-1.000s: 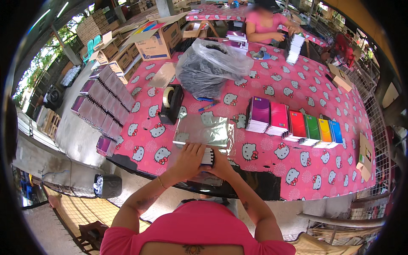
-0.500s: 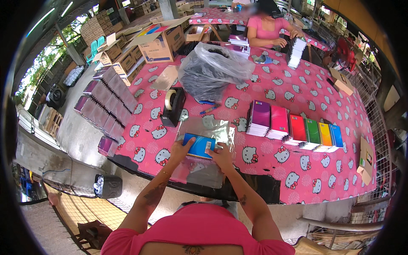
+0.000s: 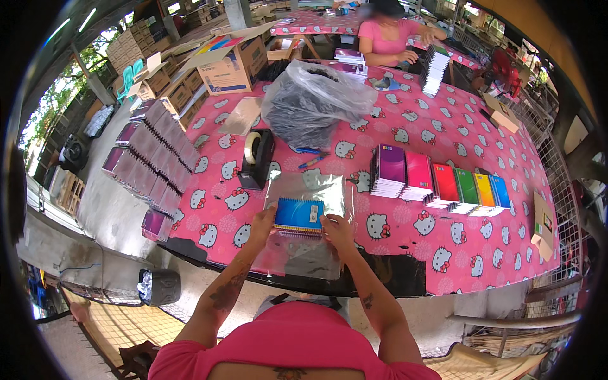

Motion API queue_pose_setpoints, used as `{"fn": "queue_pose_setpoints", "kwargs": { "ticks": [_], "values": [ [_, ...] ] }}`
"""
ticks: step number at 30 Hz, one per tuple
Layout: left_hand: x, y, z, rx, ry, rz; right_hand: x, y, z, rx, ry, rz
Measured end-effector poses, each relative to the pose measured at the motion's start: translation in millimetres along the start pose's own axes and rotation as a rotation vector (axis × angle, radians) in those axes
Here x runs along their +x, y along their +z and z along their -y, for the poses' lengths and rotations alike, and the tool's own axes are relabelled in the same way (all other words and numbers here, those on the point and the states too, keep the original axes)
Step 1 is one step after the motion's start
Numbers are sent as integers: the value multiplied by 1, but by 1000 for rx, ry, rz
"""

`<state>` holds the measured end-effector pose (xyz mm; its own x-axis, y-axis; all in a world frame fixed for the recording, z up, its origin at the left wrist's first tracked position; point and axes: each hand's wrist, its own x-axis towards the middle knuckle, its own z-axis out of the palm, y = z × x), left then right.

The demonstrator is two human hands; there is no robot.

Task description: The person places colorful spiral-bound notebooks into clear plastic bags and seals them with tape. They repeat this process for multiple notebooks, arranging them on a pink Hello Kitty tablecloth in a warehouse-like setting.

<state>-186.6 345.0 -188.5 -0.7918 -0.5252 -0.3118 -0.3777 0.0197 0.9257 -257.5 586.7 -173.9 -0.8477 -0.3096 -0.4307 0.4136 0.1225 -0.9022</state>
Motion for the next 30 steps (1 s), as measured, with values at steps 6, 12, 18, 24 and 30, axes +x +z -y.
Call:
{"fn": "queue_pose_setpoints", "kwargs": {
  "ticks": [6,12,18,24,30],
  "values": [
    [-26,-8,5,-235,92,13,-1,-26,-22,221,-46,17],
    [-64,-69,31,696,927,339,-58,-29,-37,-913,-979,265],
    [-66,-76,5,649,886,498,-56,-22,-28,-954,-815,272],
    [-52,-75,0,517,908,253,-49,-14,11,-646,-658,41],
    [-32,-57,-43,409,987,221,-14,-9,21,-616,-636,-168]
  ]
}}
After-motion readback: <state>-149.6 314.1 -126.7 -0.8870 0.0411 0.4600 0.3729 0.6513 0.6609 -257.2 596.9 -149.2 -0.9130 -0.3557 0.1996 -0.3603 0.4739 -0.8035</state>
